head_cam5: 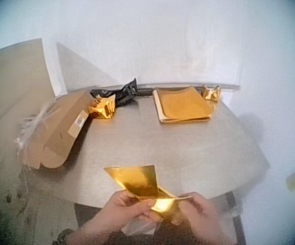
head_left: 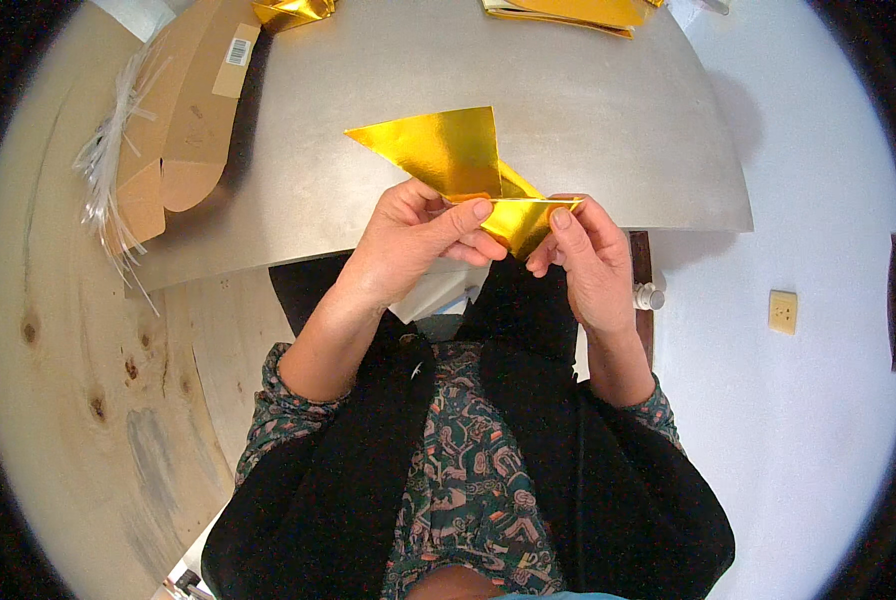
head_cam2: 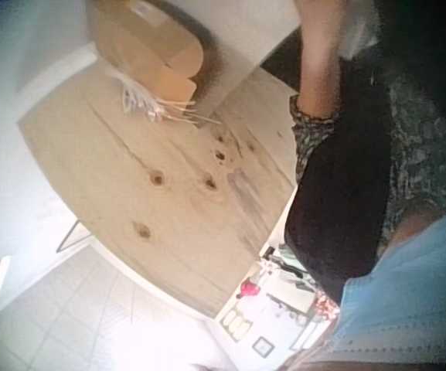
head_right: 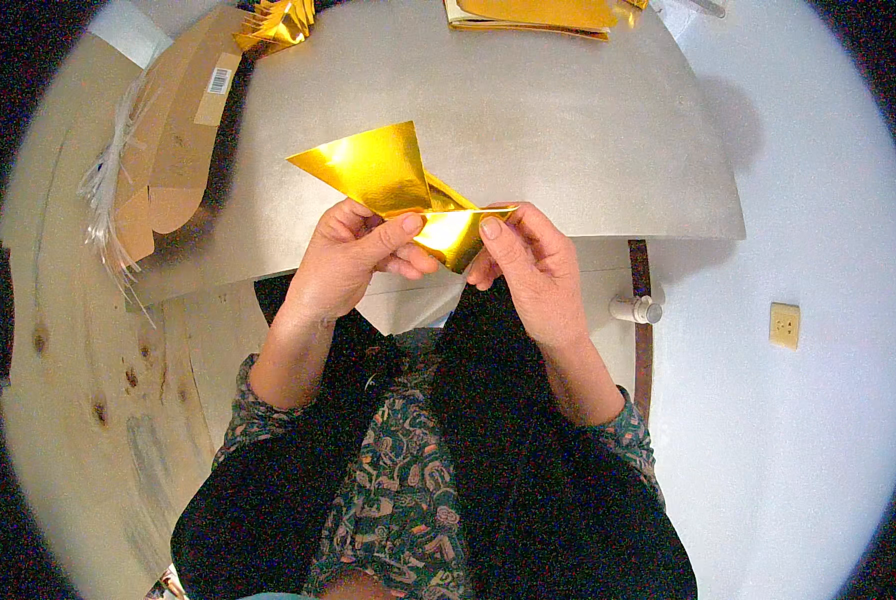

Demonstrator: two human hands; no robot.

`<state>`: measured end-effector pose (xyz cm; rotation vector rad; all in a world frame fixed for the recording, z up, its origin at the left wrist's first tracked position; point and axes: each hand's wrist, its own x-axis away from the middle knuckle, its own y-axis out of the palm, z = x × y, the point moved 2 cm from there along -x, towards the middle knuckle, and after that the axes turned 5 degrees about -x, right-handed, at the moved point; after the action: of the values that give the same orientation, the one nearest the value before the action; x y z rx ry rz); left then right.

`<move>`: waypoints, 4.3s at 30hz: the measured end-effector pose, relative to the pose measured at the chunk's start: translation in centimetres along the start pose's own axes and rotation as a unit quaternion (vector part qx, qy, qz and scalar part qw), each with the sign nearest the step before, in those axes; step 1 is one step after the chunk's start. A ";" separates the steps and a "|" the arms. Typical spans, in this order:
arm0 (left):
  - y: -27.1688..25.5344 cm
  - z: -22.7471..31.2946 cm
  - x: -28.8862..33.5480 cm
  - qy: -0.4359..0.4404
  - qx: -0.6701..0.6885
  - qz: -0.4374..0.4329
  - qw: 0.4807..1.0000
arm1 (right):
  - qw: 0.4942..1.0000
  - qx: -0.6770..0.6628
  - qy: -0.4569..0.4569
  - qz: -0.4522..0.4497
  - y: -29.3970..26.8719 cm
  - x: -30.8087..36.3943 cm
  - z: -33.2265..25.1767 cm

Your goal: The person folds a yellow sheet of paper by hand on a table, making multiple creases and shaping it into a small origami object. The hands repeatedly fold, press, and adjust the paper until a compact folded form is produced.

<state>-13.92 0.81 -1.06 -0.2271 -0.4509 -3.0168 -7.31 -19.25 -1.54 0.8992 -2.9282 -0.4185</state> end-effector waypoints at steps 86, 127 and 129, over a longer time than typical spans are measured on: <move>0.4 -0.1 -0.3 0.022 -0.004 -0.018 1.000 | 0.997 0.036 0.063 -0.008 -1.1 0.3 0.1; 3.4 -0.5 -1.0 0.045 -0.007 0.010 0.999 | 0.996 0.022 0.086 -0.022 -2.9 0.0 -1.4; 3.5 -0.6 -1.0 0.051 -0.024 0.013 0.998 | 0.995 0.045 0.076 -0.041 -2.9 -0.4 -1.1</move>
<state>-12.68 -2.60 -0.79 -0.0820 -0.3655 -2.9985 -5.24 -21.59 -1.26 1.0179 -2.7977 -0.2126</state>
